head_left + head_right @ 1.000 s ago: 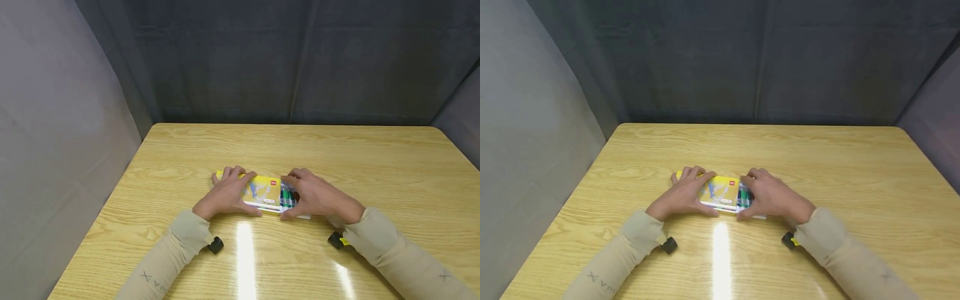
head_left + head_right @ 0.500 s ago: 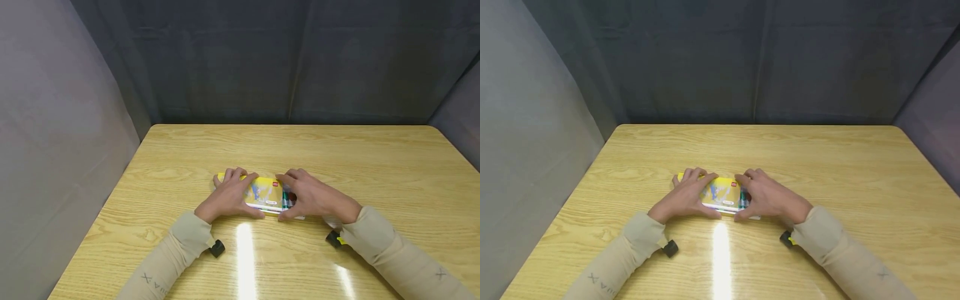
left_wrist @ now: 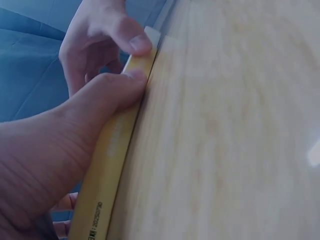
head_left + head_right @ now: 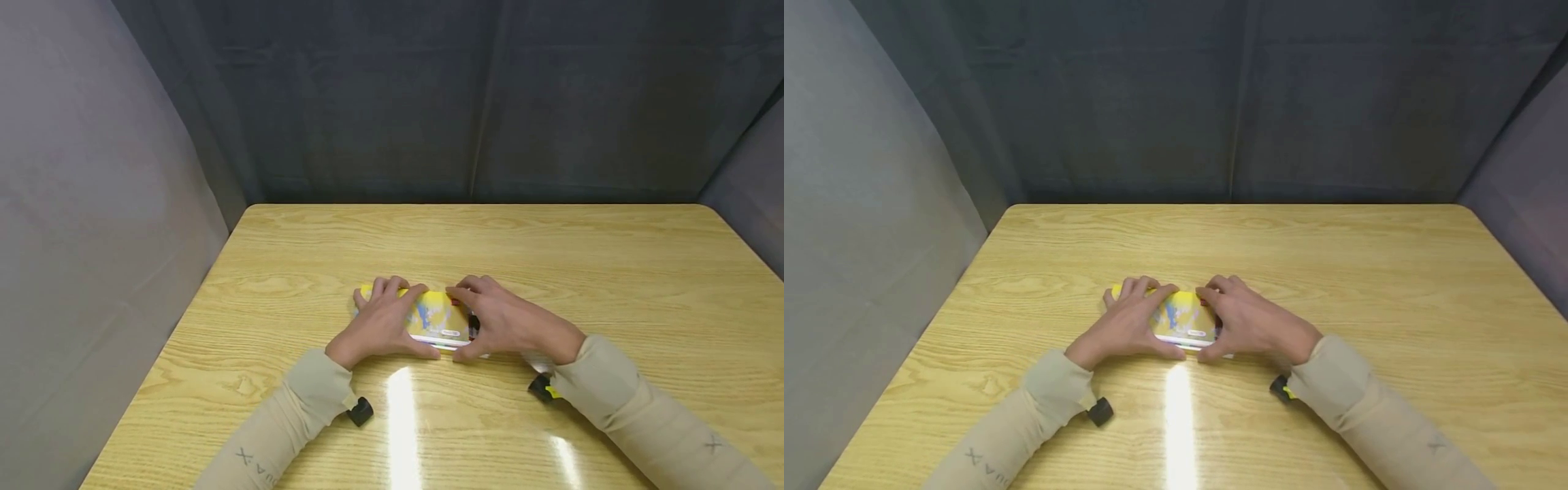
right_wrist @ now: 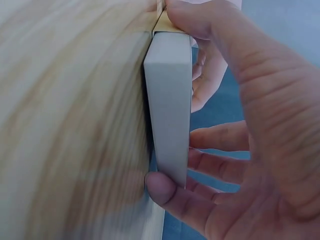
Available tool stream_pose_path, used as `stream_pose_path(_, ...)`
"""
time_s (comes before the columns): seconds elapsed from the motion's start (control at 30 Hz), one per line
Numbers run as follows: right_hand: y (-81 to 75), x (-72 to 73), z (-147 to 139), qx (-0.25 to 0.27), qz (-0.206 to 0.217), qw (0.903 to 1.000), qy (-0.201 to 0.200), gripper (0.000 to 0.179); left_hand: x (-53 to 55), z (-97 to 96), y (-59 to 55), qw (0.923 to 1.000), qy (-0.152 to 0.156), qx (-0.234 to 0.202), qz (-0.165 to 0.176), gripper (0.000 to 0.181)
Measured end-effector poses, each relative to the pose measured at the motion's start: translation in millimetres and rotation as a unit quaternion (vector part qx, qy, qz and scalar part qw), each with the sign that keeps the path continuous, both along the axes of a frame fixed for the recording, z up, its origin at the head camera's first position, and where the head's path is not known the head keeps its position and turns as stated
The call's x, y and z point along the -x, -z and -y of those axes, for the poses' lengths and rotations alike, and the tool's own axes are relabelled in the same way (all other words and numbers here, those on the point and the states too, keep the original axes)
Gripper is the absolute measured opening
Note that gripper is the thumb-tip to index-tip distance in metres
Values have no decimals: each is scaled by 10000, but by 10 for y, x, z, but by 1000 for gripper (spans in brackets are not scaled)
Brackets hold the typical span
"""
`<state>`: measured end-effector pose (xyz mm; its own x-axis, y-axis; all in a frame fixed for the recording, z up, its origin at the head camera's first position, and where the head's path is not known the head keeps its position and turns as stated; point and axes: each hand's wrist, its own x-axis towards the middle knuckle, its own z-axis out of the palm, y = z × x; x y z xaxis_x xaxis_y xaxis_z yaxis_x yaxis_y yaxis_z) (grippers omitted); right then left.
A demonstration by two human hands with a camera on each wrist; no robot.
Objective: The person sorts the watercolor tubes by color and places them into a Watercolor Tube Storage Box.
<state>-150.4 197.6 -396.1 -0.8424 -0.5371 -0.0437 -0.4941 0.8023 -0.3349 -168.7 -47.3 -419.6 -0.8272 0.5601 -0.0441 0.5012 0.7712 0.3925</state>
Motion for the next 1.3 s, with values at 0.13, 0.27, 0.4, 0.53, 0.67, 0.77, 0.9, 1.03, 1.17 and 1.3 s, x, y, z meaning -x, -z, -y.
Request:
stream_pose_path(0.13,8,-2,57,64,-54,10000,-39,104,-20,-55,-6,10000,-36,30,28,111)
stream_pose_path(0.27,11,-10,105,85,-124,9997,-179,105,-49,-101,-19,10000,-55,48,21,112)
stream_pose_path(0.4,1,-15,107,60,-150,9996,-232,102,-76,-138,-27,9999,-100,-5,4,110)
stream_pose_path(0.53,-2,-14,86,65,-168,9995,-277,98,-90,-172,-17,9998,-184,-38,3,109)
stream_pose_path(0.67,0,-6,54,73,-134,9992,-361,95,-108,-199,-11,9996,-274,10,28,110)
stream_pose_path(0.77,8,10,25,48,-96,9990,-431,95,-116,-219,-16,9995,-290,39,77,110)
stream_pose_path(0.9,24,33,-7,32,-80,9986,-518,95,-113,-230,-19,9996,-249,85,135,110)
stream_pose_path(1.03,33,43,-29,29,-54,9983,-588,96,-119,-214,-36,9995,-154,185,181,112)
stream_pose_path(1.17,39,49,-55,61,22,9980,-624,97,-117,-195,-48,9994,-61,233,247,116)
stream_pose_path(1.3,29,52,-98,171,433,9977,-491,100,-98,-169,-56,9987,-12,258,430,118)
